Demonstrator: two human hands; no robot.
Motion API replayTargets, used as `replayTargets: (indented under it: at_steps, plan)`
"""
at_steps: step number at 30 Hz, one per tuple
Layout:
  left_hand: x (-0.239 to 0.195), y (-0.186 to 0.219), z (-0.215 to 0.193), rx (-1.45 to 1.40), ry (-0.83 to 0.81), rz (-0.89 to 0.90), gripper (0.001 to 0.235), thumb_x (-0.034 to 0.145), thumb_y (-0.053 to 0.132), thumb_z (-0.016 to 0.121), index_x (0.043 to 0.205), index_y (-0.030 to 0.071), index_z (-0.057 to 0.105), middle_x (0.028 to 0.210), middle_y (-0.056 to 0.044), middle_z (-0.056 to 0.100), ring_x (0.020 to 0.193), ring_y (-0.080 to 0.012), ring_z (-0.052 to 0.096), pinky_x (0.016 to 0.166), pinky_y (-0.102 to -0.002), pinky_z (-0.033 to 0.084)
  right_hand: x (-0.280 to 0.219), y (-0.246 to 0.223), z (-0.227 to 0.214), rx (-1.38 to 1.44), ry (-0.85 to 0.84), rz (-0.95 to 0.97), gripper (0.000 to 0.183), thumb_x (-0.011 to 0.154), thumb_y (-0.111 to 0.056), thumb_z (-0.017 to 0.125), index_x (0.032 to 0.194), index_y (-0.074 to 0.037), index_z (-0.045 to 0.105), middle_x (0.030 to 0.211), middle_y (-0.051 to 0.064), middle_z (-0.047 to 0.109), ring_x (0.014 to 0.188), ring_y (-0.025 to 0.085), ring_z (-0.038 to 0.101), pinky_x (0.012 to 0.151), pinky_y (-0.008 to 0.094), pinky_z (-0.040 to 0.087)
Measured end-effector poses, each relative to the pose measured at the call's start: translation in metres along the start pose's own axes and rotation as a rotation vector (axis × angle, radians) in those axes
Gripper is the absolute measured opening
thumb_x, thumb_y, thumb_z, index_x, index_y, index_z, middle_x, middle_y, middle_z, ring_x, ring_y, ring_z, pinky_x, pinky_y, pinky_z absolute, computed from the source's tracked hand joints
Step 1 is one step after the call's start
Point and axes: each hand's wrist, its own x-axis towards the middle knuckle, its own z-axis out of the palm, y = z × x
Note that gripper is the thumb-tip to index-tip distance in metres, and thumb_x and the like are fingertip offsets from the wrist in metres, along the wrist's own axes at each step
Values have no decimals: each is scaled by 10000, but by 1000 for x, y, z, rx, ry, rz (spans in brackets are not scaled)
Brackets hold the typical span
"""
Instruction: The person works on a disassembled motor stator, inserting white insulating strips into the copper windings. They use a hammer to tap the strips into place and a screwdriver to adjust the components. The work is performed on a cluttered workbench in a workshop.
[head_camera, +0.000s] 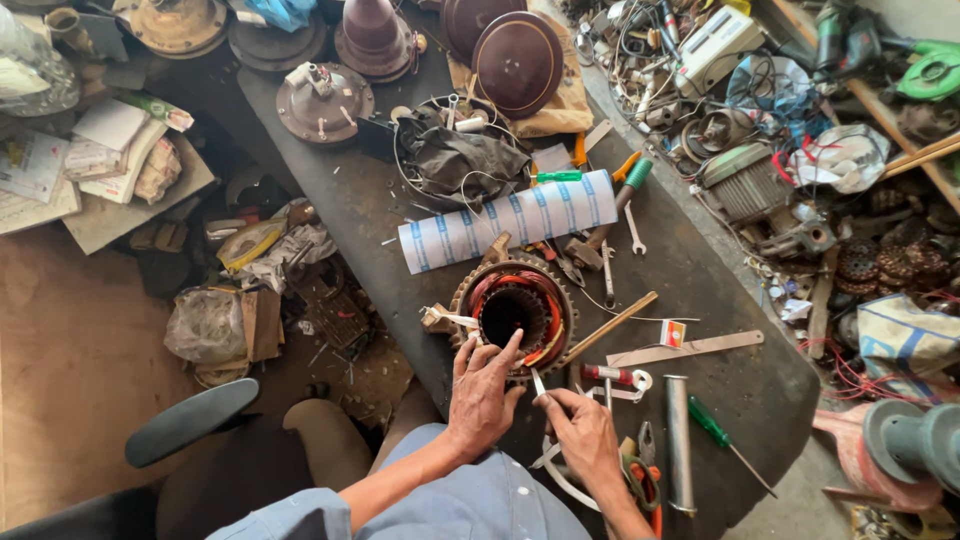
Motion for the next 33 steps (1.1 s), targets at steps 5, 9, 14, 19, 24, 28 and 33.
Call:
replayTargets:
  at_steps: [5,9,14,19,24,28,33]
  plan:
    - [2,-5,-1,-48,11,8,918,727,44,798,1549,46,389,1156,-17,733,1162,-233,580,1198,-488,238,18,1,-15,34,-59,-9,261,917,-303,639,871,-115,815,565,4,677,494,92,605,479,285,444]
    - [1,-4,2,-45,5,-21,935,719,44,809,1552,51,384,1167,-9,729,1161,-239,575,1201,-490,235,34,-4,-25,199,-106,-42,307,957,-304,629,811,-71,763,574,-14,633,517,84,562,507,270,431]
    - [2,-3,0,-37,7,-14,927,722,65,803,1550,45,387,1165,-15,725,1156,-234,579,1206,-493,238,62,-31,-31,24,-54,-42,335,928,-365,659,844,-65,783,588,59,639,546,136,588,542,320,454]
    - [9,1,-5,-71,-9,-55,862,775,145,789,1531,26,391,1092,-37,732,1087,-248,589,1152,-490,265,73,-57,-31,-306,-30,-210,357,895,-424,650,906,-98,794,703,153,717,690,300,714,679,415,537]
    - [33,0,-3,69,-133,-200,810,859,219,772,1570,108,398,917,14,759,945,-211,619,1067,-456,325,81,-68,-35,-543,-64,-222,378,849,-480,670,935,-144,820,881,168,758,892,383,716,813,469,554]
    - [44,0,4,138,-201,-250,866,817,247,796,1570,145,381,871,4,722,914,-228,591,994,-470,302,86,-69,-41,-604,-107,-176,381,844,-491,669,963,-160,815,909,159,767,920,372,726,834,467,563]
    - [38,-1,14,305,-60,-95,931,772,116,782,1608,133,375,887,15,632,921,-209,575,967,-465,287,85,-66,-37,-616,-67,-176,392,840,-508,672,967,-164,813,901,160,762,922,375,720,840,469,562]
